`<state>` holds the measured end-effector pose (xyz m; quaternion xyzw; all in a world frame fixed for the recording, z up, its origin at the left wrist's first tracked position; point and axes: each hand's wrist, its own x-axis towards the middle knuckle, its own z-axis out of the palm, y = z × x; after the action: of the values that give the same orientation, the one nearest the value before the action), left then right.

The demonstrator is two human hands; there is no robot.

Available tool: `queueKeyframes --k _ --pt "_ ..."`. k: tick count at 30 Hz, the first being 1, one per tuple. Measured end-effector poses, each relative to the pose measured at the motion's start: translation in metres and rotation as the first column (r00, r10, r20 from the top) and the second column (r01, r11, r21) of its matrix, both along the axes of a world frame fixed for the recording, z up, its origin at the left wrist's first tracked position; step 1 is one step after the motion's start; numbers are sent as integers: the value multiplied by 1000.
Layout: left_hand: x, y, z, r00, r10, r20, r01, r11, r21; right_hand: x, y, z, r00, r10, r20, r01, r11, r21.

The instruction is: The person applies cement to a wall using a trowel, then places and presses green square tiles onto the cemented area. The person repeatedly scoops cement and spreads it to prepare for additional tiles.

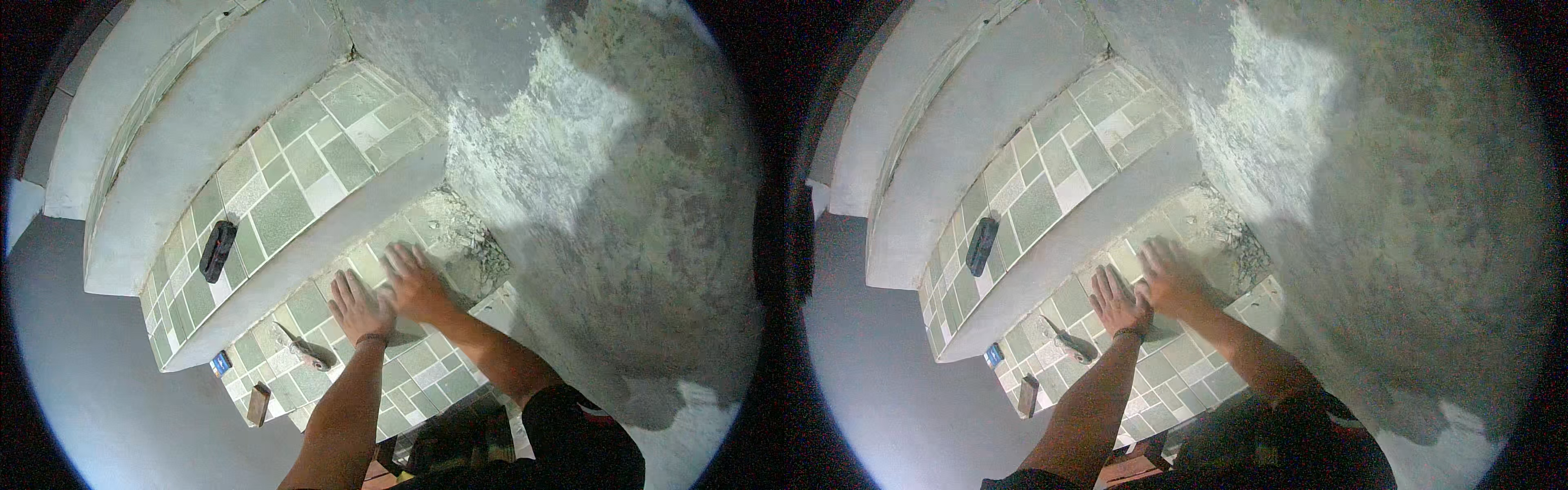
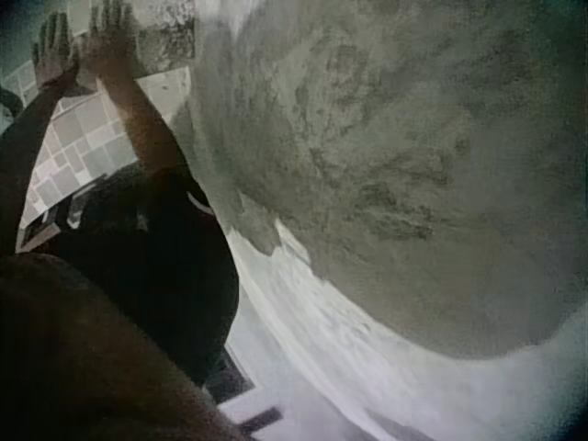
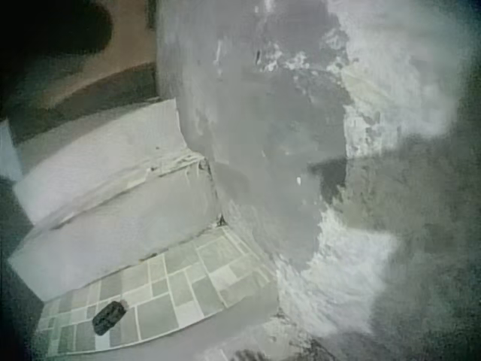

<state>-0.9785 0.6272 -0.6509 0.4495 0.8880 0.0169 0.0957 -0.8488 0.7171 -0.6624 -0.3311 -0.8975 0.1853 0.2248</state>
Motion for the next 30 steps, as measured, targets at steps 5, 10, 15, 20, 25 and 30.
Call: queueKeyframes --k 5,10,15,20,25,30 --pt "0 -1 -1 999 28 41 -30 998 52 30 29 -4 925 -360 121 348 931 108" --pt "2 1 0 998 38 50 -41 997 60 15 27 6 998 -43 55 44 999 -15" --pt "1 1 3 999 27 40 -29 998 50 3 79 -16 922 -339 189 303 933 195" --pt "0 -1 -1 998 30 53 -33 999 42 21 100 -22 873 -364 325 292 923 250" --pt "0 -2 -6 999 22 28 -24 999 47 28 98 -18 877 -370 308 305 922 239" --pt "-2 -5 -9 1000 7 16 -9 996 88 47 90 -30 837 -393 381 301 912 279"
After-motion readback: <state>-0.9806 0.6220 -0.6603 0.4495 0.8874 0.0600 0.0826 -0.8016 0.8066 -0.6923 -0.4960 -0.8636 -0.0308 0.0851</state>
